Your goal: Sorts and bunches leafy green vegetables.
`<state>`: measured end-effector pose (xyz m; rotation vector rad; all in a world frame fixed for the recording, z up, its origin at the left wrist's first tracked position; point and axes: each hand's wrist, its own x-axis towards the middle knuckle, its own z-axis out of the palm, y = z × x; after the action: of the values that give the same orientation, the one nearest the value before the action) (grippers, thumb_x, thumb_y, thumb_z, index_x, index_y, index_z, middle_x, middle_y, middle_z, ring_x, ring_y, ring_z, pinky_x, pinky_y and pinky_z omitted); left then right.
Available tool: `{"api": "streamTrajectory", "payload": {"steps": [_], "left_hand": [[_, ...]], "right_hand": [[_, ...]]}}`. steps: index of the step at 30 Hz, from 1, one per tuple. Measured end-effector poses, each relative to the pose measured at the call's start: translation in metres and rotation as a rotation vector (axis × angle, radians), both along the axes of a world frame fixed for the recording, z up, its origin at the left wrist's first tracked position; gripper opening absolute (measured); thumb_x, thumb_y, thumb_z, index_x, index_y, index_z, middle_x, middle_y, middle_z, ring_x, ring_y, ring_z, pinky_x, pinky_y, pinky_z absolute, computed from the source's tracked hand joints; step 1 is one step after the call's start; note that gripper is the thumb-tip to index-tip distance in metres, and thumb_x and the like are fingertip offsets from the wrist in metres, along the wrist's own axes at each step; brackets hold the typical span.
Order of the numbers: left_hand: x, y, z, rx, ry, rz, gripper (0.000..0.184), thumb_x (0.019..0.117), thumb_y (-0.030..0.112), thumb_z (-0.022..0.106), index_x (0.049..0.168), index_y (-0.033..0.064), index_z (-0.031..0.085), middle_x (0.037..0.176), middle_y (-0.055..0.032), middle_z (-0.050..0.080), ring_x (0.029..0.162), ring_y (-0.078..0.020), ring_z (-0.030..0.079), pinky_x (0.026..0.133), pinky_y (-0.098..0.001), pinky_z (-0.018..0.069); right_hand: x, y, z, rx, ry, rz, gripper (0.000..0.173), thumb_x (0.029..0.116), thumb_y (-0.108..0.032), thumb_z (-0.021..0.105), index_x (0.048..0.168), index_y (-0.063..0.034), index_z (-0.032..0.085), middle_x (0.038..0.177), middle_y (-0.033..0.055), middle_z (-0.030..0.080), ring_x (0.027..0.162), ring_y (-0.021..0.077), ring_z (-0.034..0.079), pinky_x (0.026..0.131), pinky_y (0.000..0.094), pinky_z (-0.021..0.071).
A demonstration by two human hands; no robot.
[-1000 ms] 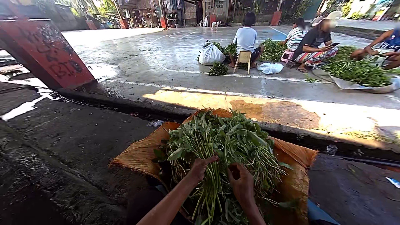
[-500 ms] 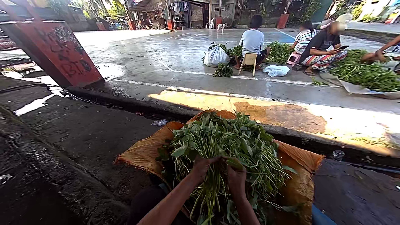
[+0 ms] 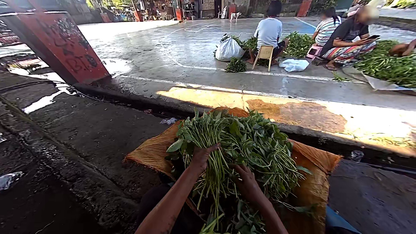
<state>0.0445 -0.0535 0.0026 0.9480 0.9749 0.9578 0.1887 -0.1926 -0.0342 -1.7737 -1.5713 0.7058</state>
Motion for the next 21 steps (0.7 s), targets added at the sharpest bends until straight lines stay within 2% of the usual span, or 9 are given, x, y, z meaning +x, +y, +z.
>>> {"api": "streamTrajectory", "payload": {"steps": [4,8,10,12,14,16,18,19,21], "left_hand": [[-0.009,0.008,0.009,-0.013,0.0,0.086,0.03,0.0889,0.0,0.074,0.117,-0.0028,0.064,0.091,-0.0131,0.074,0.079,-0.0194,0.071,0.074,-0.0334,0.0593],[-0.021,0.022,0.008,0.023,0.002,0.164,0.026,0.0892,0.002,0.074,0.114,-0.0031,0.066,0.092,-0.0126,0.074,0.082,-0.019,0.071,0.076,-0.0332,0.0594],[-0.022,0.017,0.005,-0.005,-0.022,0.135,0.024,0.09,-0.001,0.072,0.113,-0.0038,0.066,0.094,-0.0139,0.074,0.082,-0.0206,0.071,0.075,-0.0338,0.0597],[-0.021,0.015,0.004,-0.057,-0.072,0.133,0.017,0.0941,-0.001,0.066,0.111,-0.0026,0.066,0.093,-0.0126,0.073,0.079,-0.0188,0.071,0.072,-0.0319,0.0597],[-0.02,0.019,0.002,-0.132,-0.105,0.192,0.013,0.096,0.002,0.063,0.108,-0.0017,0.066,0.089,-0.0111,0.072,0.077,-0.0171,0.07,0.069,-0.0312,0.059],[-0.018,0.02,0.0,-0.197,-0.134,0.229,0.012,0.0982,0.005,0.061,0.108,0.0,0.065,0.089,-0.0095,0.071,0.077,-0.0163,0.069,0.069,-0.0313,0.0587],[-0.023,0.025,0.005,-0.188,-0.195,0.266,0.011,0.1022,0.008,0.055,0.107,0.0026,0.063,0.088,-0.0062,0.068,0.076,-0.0143,0.068,0.069,-0.0295,0.0584],[-0.028,0.031,0.007,-0.157,-0.236,0.282,0.011,0.1034,0.009,0.054,0.107,0.004,0.063,0.088,-0.0047,0.068,0.077,-0.0132,0.067,0.069,-0.0289,0.0586],[-0.039,0.04,0.014,-0.085,-0.294,0.279,0.013,0.1045,0.01,0.052,0.106,0.0055,0.064,0.088,-0.0038,0.07,0.077,-0.0118,0.069,0.069,-0.028,0.0595]], "right_hand": [[-0.019,-0.001,-0.02,-0.015,0.025,0.027,0.038,0.1065,-0.025,0.043,0.11,-0.0001,0.072,0.131,0.0185,0.062,0.132,0.0398,0.049,0.107,0.0659,0.0315],[-0.02,-0.026,-0.045,-0.209,-0.139,0.027,0.04,0.1073,-0.031,0.045,0.111,-0.0024,0.072,0.124,0.018,0.064,0.13,0.0402,0.05,0.106,0.0645,0.0318],[-0.016,-0.028,-0.052,-0.286,-0.14,0.103,0.04,0.1082,-0.032,0.045,0.109,-0.0021,0.072,0.118,0.0176,0.066,0.121,0.0369,0.056,0.104,0.0602,0.0346],[-0.012,-0.031,-0.069,-0.048,0.081,0.042,0.035,0.1046,-0.022,0.048,0.096,0.0031,0.071,0.099,0.0162,0.068,0.099,0.0284,0.064,0.096,0.0495,0.0462],[-0.014,-0.032,-0.079,0.283,0.498,-0.191,0.032,0.1025,-0.013,0.043,0.089,0.0014,0.069,0.088,0.0032,0.066,0.088,0.0094,0.062,0.086,0.0301,0.0523],[-0.014,-0.031,-0.063,0.43,0.913,-0.526,0.035,0.1055,-0.011,0.032,0.09,-0.003,0.062,0.087,-0.0003,0.067,0.085,0.0079,0.064,0.081,0.0274,0.0539],[0.006,-0.032,-0.046,0.375,1.066,-0.869,0.033,0.1118,-0.017,0.024,0.103,-0.006,0.053,0.089,-0.0011,0.061,0.075,0.0068,0.061,0.067,0.0235,0.0516],[0.02,-0.035,-0.045,0.307,1.033,-0.921,0.034,0.1129,-0.018,0.024,0.11,-0.0036,0.054,0.095,0.0017,0.062,0.079,0.0087,0.061,0.068,0.0249,0.0505],[0.048,-0.042,-0.058,0.167,0.813,-0.768,0.032,0.1096,-0.01,0.035,0.123,0.0026,0.061,0.117,0.0113,0.067,0.103,0.0173,0.064,0.087,0.0342,0.0505]]}}
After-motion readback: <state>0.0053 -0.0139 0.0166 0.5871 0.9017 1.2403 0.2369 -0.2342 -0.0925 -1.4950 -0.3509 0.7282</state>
